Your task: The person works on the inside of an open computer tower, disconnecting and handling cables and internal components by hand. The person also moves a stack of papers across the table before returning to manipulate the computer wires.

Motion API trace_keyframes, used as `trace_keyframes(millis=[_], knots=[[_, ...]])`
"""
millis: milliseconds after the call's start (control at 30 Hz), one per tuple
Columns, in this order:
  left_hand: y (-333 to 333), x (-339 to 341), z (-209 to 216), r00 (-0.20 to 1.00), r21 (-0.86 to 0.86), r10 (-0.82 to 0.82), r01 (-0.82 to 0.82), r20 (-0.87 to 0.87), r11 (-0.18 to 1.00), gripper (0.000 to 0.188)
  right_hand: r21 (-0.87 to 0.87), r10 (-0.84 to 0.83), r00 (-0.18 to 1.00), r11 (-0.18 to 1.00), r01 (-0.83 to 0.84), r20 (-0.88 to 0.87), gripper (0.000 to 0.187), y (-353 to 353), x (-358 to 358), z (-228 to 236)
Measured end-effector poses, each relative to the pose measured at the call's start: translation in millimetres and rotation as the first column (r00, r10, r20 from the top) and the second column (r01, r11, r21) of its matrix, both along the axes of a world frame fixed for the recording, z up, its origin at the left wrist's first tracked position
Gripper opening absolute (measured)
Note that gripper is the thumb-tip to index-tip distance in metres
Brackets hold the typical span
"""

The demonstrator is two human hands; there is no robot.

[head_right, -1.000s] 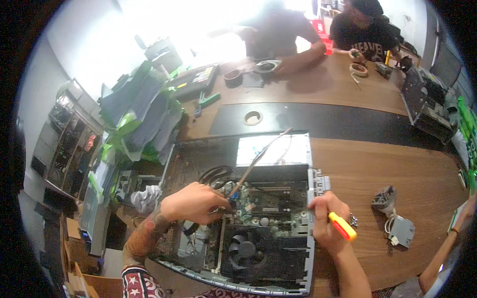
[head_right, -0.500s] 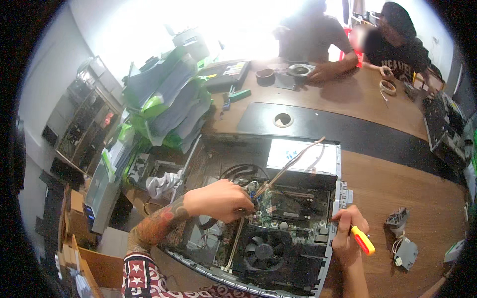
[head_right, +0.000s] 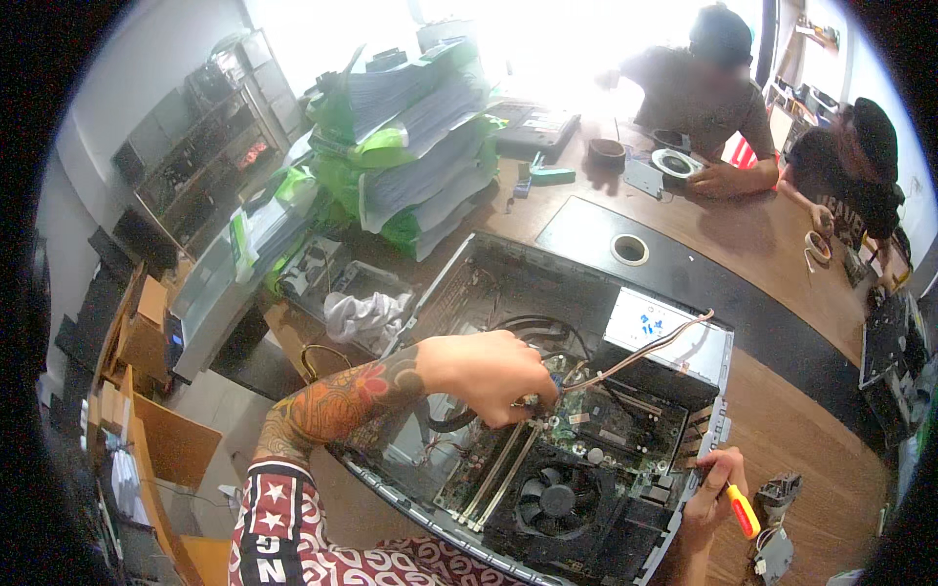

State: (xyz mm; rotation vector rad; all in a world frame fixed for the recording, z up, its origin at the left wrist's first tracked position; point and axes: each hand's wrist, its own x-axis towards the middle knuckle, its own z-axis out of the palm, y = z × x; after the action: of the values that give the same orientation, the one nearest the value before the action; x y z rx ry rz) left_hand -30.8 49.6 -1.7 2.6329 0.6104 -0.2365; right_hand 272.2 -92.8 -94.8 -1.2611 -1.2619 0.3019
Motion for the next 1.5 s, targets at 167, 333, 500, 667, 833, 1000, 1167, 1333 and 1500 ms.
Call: trace_keyframes(millis=[167, 333, 500, 667, 833, 1000, 1167, 1333, 1500], knots=[[-1.0, -4.3, 2.3, 0.997, -0.021, 0.017, -0.018, -0.075, 1.0, 0.025, 0.013, -0.016, 1.0, 1.0, 0.016, -0.019, 0.039, 1.6, 2.7, -7.5], [-1.0, -2.6, 0.7, 0.994, -0.022, -0.003, 0.0, -0.105, 1.0, 0.025, -0.002, -0.027, 1.0, 1.0, 0.027, 0.003, 0.038, -0.5, 1.6, -2.3], [-0.7, -0.1, -0.1, 0.995, -0.03, -0.029, 0.026, -0.09, 0.999, 0.023, 0.003, 0.004, 1.0, 1.0, -0.004, -0.029, 0.038, 1.0, 4.0, -7.3], [0.3, -0.5, -4.0, 0.996, -0.02, -0.049, 0.047, -0.07, 0.999, 0.022, -0.021, -0.011, 1.0, 1.0, 0.01, -0.021, 0.038, 0.5, -1.2, -2.0], [0.6, 0.8, 2.8, 0.995, -0.04, -0.026, 0.022, -0.099, 0.999, 0.024, -0.031, -0.008, 0.999, 0.999, 0.007, -0.032, 0.038, 0.3, -3.1, 0.8], [-3.6, 2.9, -2.5, 1.0, -0.003, -0.021, 0.021, -0.016, 1.0, 0.029, -0.033, 0.005, 0.997, 0.999, -0.008, -0.081, 0.038, -1.2, 0.8, -4.4], [-5.2, 6.2, -3.4, 0.998, 0.007, -0.057, 0.057, -0.025, 0.998, 0.029, -0.038, 0.015, 1.0, 0.999, -0.014, 0.014, 0.038, -1.3, -1.0, 4.1], [-6.5, 6.7, -3.8, 0.997, 0.02, -0.065, 0.065, -0.029, 0.998, 0.026, -0.009, 0.023, 0.999, 1.0, -0.023, 0.044, 0.038, -0.5, -4.5, 8.5], [-4.1, 8.2, -12.9, 0.997, 0.029, -0.076, 0.076, -0.004, 0.997, 0.023, -0.024, 0.022, 0.999, 0.999, -0.021, 0.029, 0.038, -0.6, -4.2, 9.0]])
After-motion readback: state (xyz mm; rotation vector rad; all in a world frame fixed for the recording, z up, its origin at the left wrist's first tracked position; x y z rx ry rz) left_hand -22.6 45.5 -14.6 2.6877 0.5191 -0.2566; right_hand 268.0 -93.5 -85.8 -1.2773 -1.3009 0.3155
